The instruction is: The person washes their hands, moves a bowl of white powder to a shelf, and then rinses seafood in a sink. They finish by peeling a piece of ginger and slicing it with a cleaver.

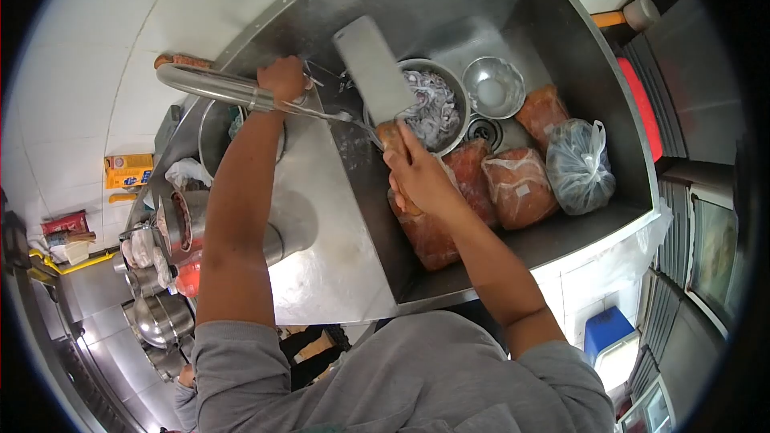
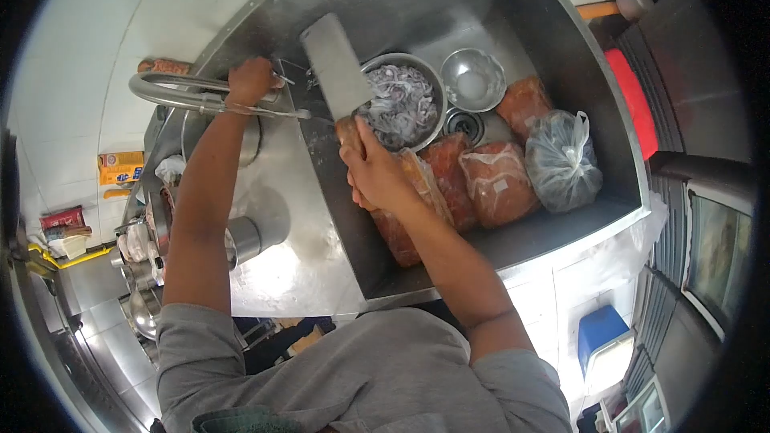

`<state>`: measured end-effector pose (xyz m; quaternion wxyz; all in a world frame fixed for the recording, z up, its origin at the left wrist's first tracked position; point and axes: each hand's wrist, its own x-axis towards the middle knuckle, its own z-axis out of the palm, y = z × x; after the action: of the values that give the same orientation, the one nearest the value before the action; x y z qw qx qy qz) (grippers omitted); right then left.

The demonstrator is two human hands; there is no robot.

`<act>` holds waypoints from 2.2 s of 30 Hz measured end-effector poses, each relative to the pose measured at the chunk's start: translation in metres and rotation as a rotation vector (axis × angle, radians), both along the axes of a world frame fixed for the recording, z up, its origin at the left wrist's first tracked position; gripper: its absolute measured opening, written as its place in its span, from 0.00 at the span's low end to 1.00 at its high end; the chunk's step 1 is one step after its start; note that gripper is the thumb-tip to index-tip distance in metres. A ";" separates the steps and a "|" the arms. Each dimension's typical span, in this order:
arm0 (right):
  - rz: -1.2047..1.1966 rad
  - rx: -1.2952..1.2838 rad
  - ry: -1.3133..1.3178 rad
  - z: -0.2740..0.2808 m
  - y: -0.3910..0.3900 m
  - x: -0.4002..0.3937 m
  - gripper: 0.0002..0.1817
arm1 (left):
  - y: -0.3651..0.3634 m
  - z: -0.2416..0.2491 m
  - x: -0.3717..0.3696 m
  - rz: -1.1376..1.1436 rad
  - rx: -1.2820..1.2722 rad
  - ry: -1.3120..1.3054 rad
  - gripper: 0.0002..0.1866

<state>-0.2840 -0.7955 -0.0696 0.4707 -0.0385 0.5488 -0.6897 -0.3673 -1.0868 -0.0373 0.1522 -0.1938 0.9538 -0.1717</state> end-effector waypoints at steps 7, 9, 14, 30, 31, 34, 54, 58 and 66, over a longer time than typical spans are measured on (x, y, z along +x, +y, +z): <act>0.105 -0.038 -0.048 0.003 -0.008 0.001 0.34 | 0.004 0.007 0.002 -0.036 -0.063 -0.038 0.17; -0.001 0.009 0.012 0.002 -0.003 -0.004 0.34 | -0.003 0.003 0.002 -0.077 -0.073 -0.019 0.18; -0.066 -0.012 -0.029 -0.002 -0.010 0.006 0.34 | -0.003 0.005 0.001 -0.078 0.020 -0.035 0.18; -0.119 0.424 0.309 -0.055 0.122 -0.020 0.34 | 0.000 0.004 0.003 -0.054 -0.024 -0.111 0.15; -0.065 0.484 0.379 -0.052 0.132 -0.029 0.33 | 0.002 0.008 0.004 -0.049 -0.042 -0.130 0.15; 0.086 0.590 0.439 -0.041 0.152 -0.051 0.31 | 0.016 0.020 0.005 -0.035 -0.010 -0.152 0.14; 1.372 1.120 0.928 -0.107 0.163 -0.093 0.23 | 0.096 -0.046 0.223 -0.113 0.483 0.665 0.28; 1.128 0.834 1.229 -0.099 0.038 -0.147 0.19 | 0.111 -0.074 0.252 0.195 0.527 0.855 0.30; 0.957 0.282 1.903 -0.239 -0.203 -0.179 0.16 | 0.116 -0.068 0.245 0.305 0.417 0.718 0.35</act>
<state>-0.4628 -0.9985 -0.3083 0.0713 -0.7162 0.6924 -0.0507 -0.1227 -0.9708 -0.1050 -0.1293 -0.3447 0.9210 0.1271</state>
